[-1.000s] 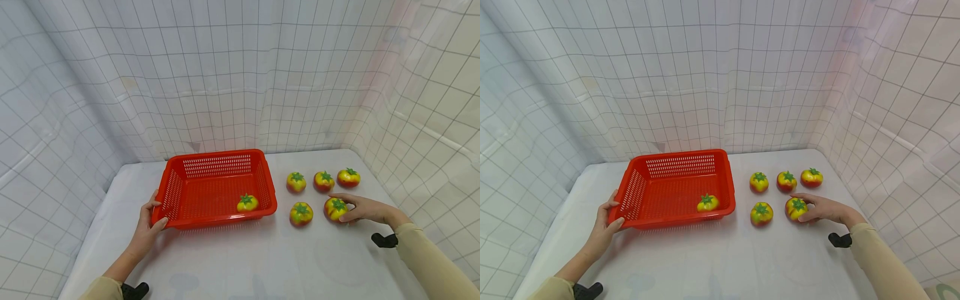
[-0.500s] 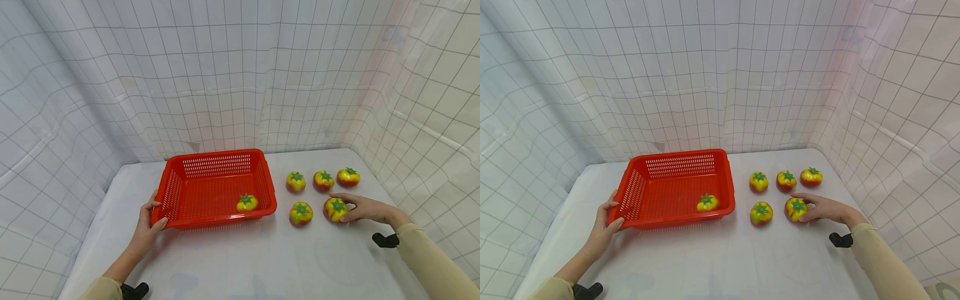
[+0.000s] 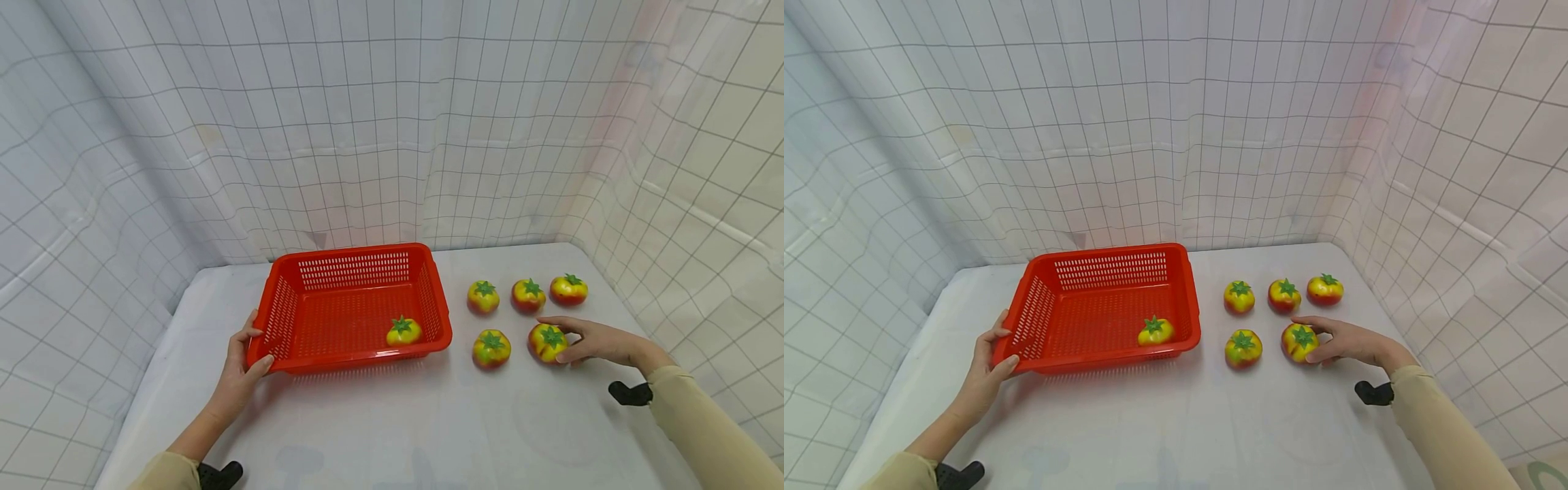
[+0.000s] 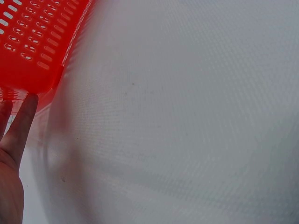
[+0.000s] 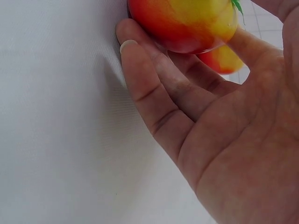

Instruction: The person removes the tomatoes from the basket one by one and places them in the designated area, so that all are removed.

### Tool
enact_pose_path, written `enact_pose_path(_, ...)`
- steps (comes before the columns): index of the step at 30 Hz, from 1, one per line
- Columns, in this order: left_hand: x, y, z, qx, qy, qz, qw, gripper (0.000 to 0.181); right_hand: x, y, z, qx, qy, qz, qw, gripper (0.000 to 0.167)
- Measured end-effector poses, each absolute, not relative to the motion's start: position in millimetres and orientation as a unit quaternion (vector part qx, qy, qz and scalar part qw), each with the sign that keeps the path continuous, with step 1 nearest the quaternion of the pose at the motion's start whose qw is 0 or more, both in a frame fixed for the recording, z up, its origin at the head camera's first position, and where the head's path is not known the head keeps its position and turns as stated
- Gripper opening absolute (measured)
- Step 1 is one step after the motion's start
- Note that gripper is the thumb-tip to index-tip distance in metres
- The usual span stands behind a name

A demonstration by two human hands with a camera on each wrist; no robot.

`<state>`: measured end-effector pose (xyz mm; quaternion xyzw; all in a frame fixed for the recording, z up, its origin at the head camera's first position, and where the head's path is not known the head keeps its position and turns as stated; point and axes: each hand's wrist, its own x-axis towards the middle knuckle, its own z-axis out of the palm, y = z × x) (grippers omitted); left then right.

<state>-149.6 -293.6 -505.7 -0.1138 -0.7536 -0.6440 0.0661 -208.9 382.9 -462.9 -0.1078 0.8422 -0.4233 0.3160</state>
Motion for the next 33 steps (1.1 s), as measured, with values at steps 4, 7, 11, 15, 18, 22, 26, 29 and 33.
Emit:
enact_pose_path(4,-150,-293,-506,-0.112,-0.753,-0.645,0.066,0.047,-209,385,-463,-0.107,0.841,-0.424,0.318,0.083)
enact_pose_path(7,-150,-293,-506,-0.115,-0.749,-0.649,0.066,0.046,-208,388,-462,-0.108,0.841,-0.423,0.320,0.083)
enact_pose_path(11,-149,-293,-505,-0.121,-0.746,-0.651,0.068,0.046,-207,394,-459,-0.107,0.844,-0.419,0.316,0.081)
enact_pose_path(15,-149,-293,-504,-0.120,-0.749,-0.648,0.066,0.046,-206,401,-452,-0.101,0.851,-0.418,0.303,0.078)
enact_pose_path(18,-149,-293,-503,-0.119,-0.751,-0.646,0.066,0.045,-204,403,-443,-0.100,0.856,-0.418,0.288,0.076)
enact_pose_path(22,-148,-292,-502,-0.119,-0.752,-0.644,0.068,0.045,-204,403,-431,-0.100,0.867,-0.413,0.260,0.072)
enact_pose_path(26,-148,-292,-502,-0.122,-0.748,-0.649,0.066,0.046,-204,401,-422,-0.112,0.874,-0.407,0.239,0.069)
enact_pose_path(29,-148,-292,-503,-0.124,-0.745,-0.652,0.064,0.046,-206,399,-416,-0.127,0.875,-0.407,0.231,0.066)
enact_pose_path(33,-148,-292,-502,-0.125,-0.745,-0.652,0.063,0.046,-208,394,-410,-0.141,0.872,-0.413,0.224,0.061)
